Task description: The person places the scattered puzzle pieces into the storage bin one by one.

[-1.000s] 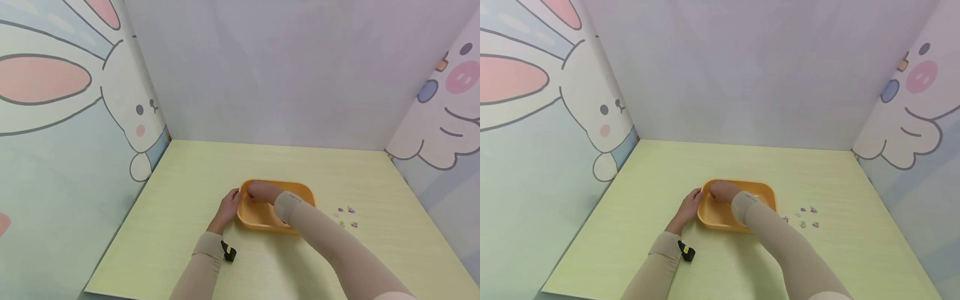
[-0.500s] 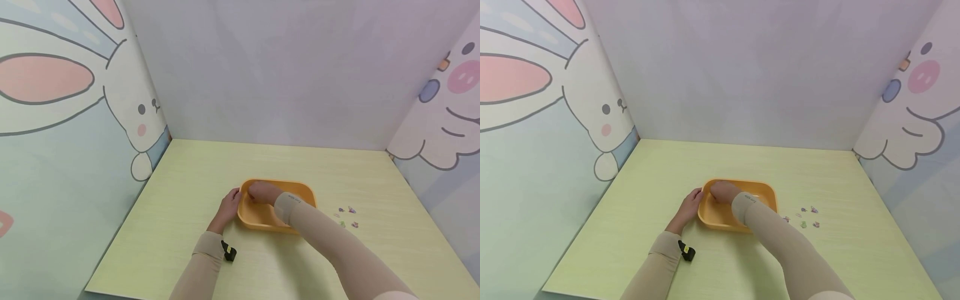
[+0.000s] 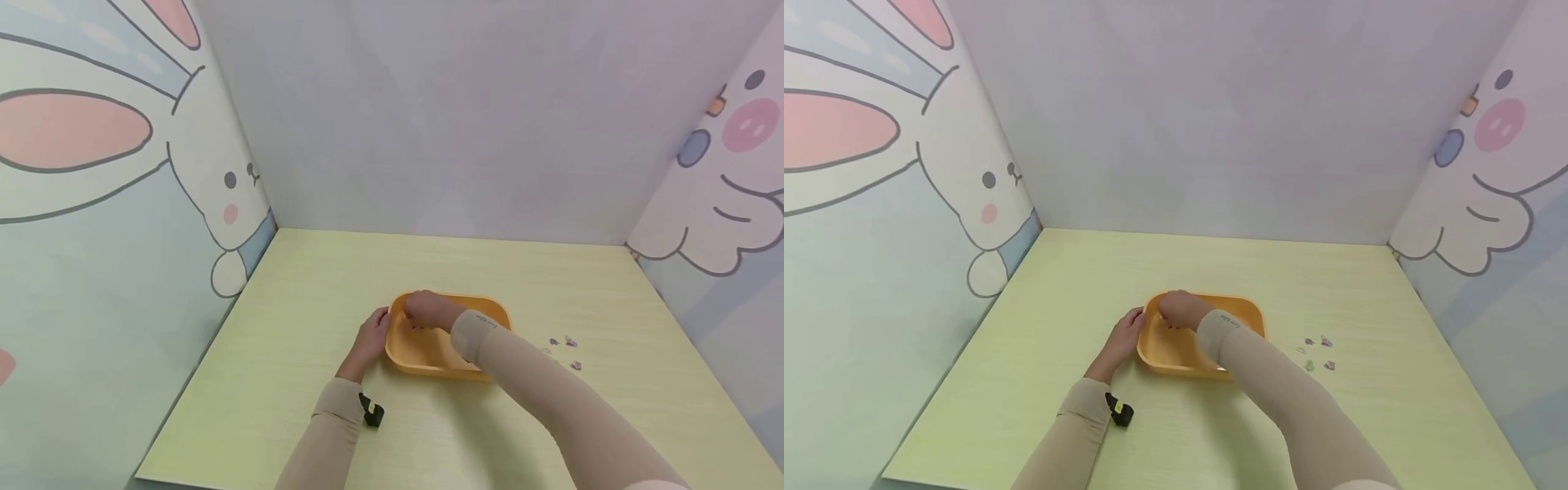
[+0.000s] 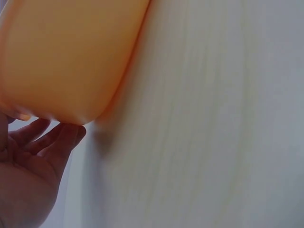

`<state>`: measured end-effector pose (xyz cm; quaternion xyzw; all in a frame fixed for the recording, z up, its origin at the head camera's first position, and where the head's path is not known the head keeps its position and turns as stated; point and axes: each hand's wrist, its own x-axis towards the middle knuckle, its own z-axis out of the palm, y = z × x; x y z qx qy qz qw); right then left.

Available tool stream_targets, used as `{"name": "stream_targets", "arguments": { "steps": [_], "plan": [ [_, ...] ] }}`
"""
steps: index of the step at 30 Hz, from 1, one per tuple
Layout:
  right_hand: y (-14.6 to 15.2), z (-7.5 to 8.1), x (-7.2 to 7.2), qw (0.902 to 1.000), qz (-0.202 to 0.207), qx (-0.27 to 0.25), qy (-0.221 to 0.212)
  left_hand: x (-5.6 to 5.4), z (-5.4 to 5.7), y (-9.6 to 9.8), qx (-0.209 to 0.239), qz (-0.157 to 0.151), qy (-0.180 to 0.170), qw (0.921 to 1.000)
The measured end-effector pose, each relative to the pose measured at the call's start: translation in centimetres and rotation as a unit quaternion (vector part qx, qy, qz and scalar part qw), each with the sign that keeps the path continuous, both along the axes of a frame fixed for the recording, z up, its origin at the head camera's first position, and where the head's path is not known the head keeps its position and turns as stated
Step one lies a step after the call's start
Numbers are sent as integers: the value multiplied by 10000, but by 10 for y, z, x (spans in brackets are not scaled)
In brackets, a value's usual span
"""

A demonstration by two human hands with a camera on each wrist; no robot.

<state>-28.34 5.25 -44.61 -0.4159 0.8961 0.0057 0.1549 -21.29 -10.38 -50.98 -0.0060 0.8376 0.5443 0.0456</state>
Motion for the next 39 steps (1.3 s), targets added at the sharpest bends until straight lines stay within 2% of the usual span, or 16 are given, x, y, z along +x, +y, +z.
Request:
{"name": "stream_targets", "arguments": {
  "steps": [6,13,22,39],
  "plan": [
    [7,10,-1,9997,-107,-223,-30,-3,-1,2,-9,63,-77,10000],
    [18,20,1,9993,0,-357,121,-5,-2,3,-7,114,-50,9999],
    [30,32,2,9987,-239,-442,28,-4,-2,3,20,156,27,9999],
    [63,46,6,9961,-367,-803,73,-6,-2,1,53,151,-156,9998]
  ]
}}
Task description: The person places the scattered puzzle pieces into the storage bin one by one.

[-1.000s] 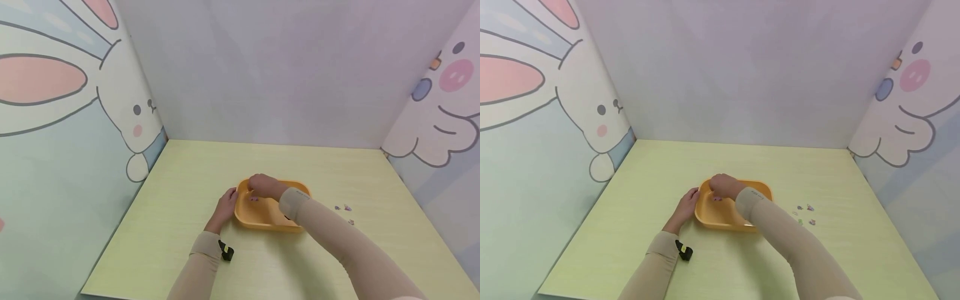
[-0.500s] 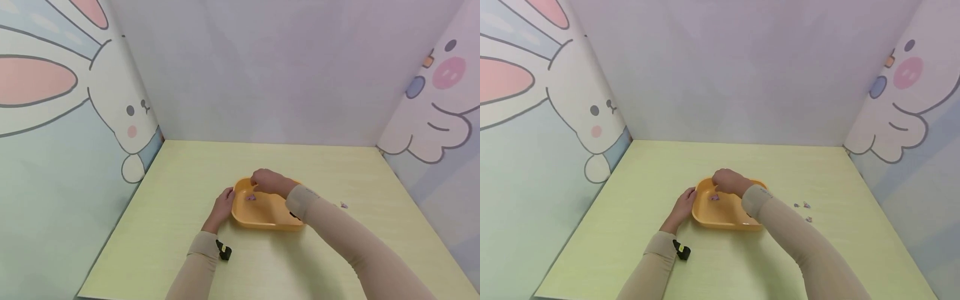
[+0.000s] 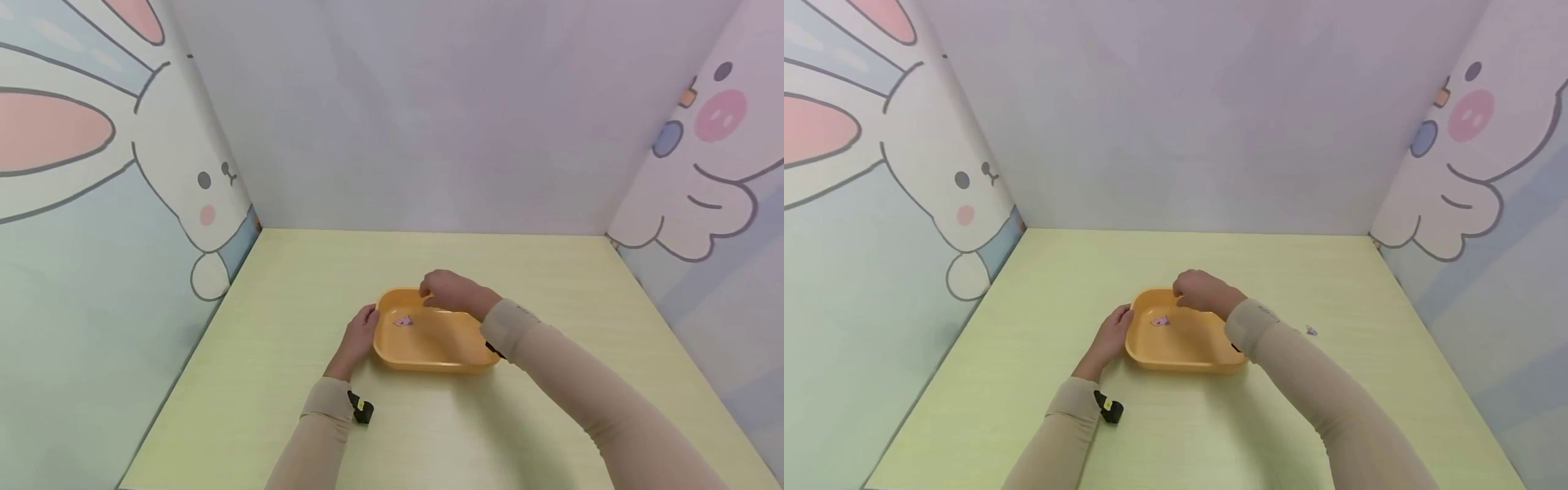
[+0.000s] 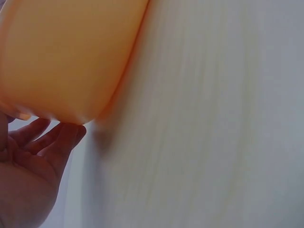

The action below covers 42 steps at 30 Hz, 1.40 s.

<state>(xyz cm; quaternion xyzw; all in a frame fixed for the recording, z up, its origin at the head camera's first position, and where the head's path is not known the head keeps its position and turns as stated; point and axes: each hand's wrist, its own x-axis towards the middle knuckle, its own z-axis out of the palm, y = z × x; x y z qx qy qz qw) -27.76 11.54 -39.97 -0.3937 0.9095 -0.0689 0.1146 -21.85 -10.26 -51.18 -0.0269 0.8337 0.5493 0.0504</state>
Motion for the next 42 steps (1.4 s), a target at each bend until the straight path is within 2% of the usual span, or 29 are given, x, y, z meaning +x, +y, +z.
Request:
{"name": "stream_targets", "arguments": {
  "steps": [5,11,20,42],
  "plan": [
    [11,3,2,9999,13,-110,110,1,2,0,-50,8,-6,10000],
    [31,3,2,9992,-251,-300,41,1,2,0,-32,11,-26,10000],
    [56,1,5,9980,-541,-309,132,1,2,-1,-15,-25,4,10000],
    [107,7,23,9877,-1372,-741,-133,2,4,1,-5,-24,-94,10000]
  ]
}}
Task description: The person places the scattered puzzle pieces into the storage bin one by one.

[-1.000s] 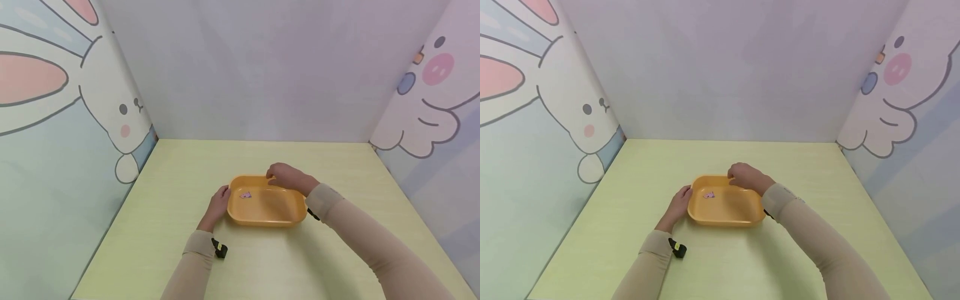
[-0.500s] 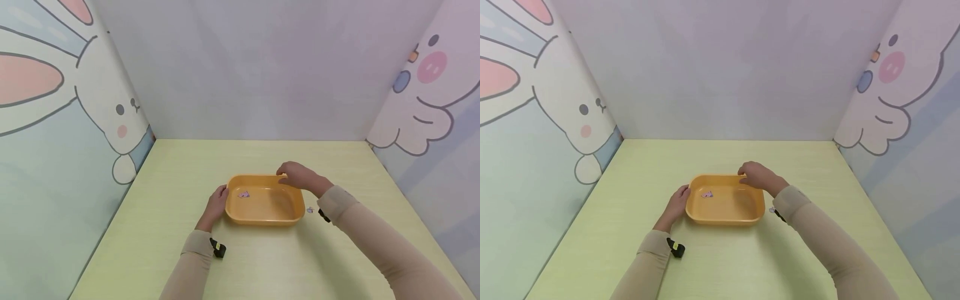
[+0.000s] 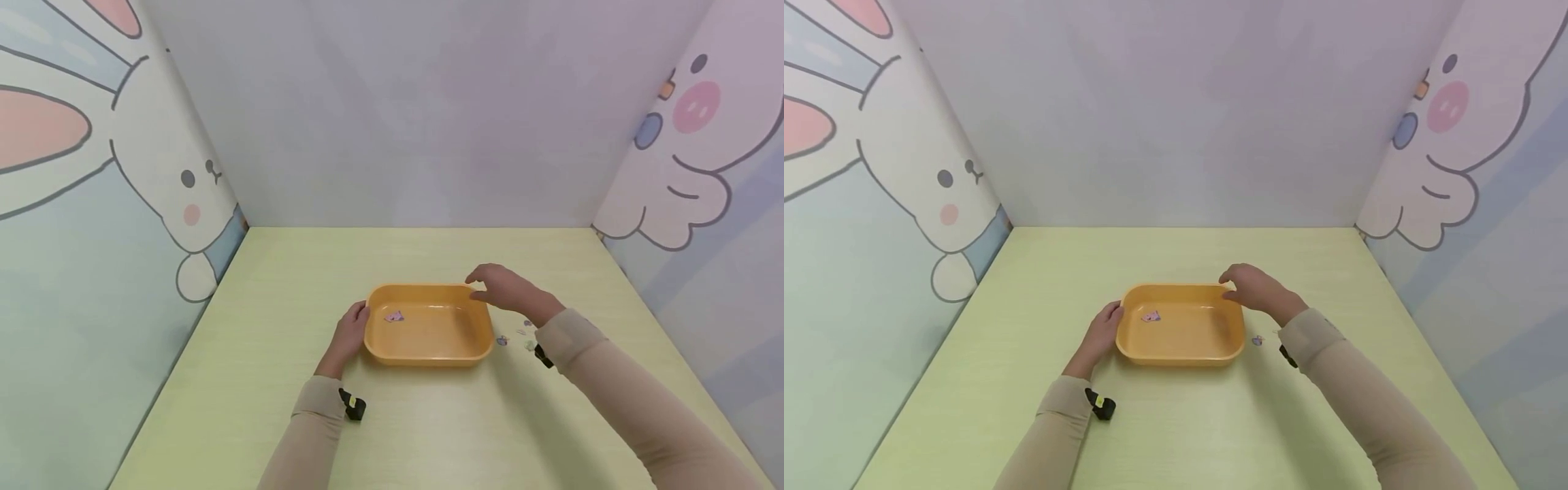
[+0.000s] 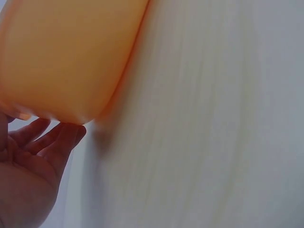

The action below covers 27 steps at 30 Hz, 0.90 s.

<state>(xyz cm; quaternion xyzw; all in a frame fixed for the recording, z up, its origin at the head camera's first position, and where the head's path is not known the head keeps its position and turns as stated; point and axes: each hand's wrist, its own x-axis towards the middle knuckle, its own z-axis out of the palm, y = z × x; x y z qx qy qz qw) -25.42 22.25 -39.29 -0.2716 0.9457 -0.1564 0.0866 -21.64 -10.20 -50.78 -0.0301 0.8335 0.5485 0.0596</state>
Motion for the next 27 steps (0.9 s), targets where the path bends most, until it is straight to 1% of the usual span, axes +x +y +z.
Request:
{"name": "stream_targets", "arguments": {
  "steps": [5,9,12,16,19,27],
  "plan": [
    [10,-1,3,9997,-226,5,-59,0,0,0,11,11,-45,10000],
    [20,-3,5,9995,-299,26,-20,0,-1,0,15,29,-43,10000],
    [29,-6,6,9994,-344,20,15,0,-2,0,-18,20,25,10000],
    [40,-10,7,9993,-378,-5,36,-1,-1,0,-40,11,55,10000],
    [47,-11,9,9990,-437,0,3,-1,0,0,-14,30,1,10000],
    [66,-15,13,9986,-521,5,35,0,1,0,20,30,-2,10000]
  ]
}}
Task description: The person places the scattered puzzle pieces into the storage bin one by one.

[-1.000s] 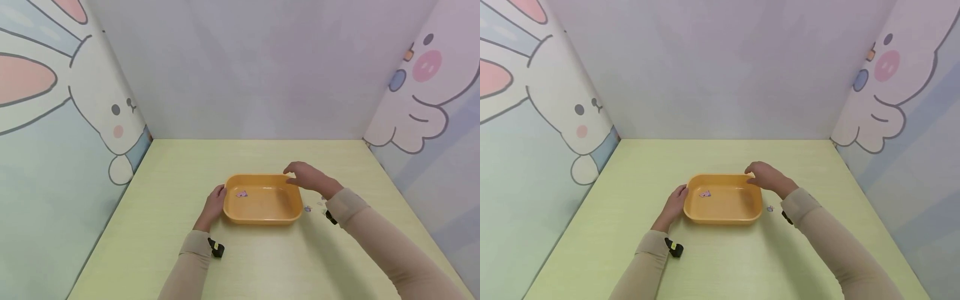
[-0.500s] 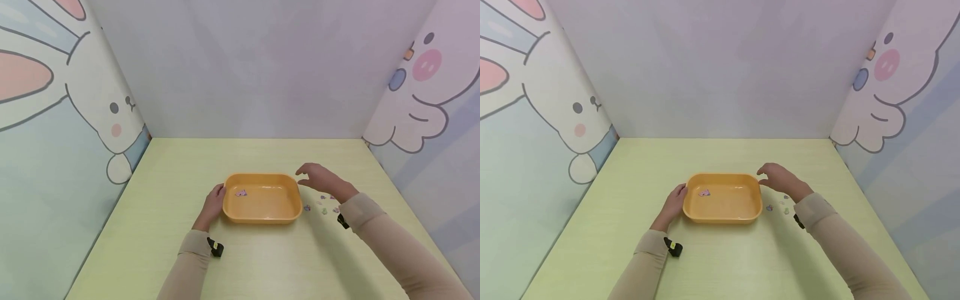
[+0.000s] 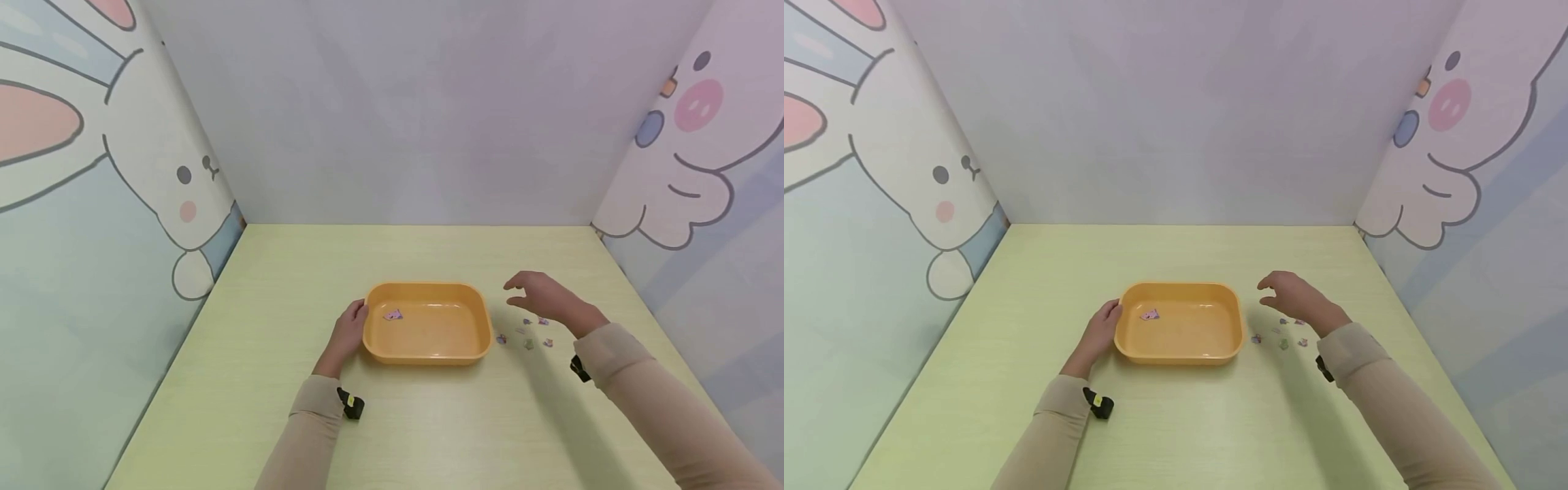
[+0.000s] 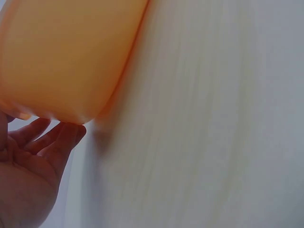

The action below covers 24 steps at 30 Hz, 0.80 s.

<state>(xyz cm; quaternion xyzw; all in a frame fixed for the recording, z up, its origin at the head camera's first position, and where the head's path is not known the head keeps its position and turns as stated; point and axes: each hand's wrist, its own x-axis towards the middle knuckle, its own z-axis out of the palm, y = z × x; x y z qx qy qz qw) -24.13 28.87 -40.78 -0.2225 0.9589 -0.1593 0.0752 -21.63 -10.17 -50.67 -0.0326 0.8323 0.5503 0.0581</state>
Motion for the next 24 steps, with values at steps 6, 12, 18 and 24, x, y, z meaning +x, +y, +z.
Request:
{"name": "stream_targets", "arguments": {
  "steps": [6,12,18,24],
  "plan": [
    [10,-5,1,10000,-48,6,-27,0,0,-1,33,-39,-47,10000],
    [19,-12,0,9998,-120,4,-149,-2,-2,-1,2,-27,-45,10000],
    [28,-18,1,9990,-266,5,-367,-1,-1,-1,-5,-30,-3,10000],
    [35,-25,3,9983,-334,55,-481,-2,-2,1,16,-10,-51,10000]
  ]
}}
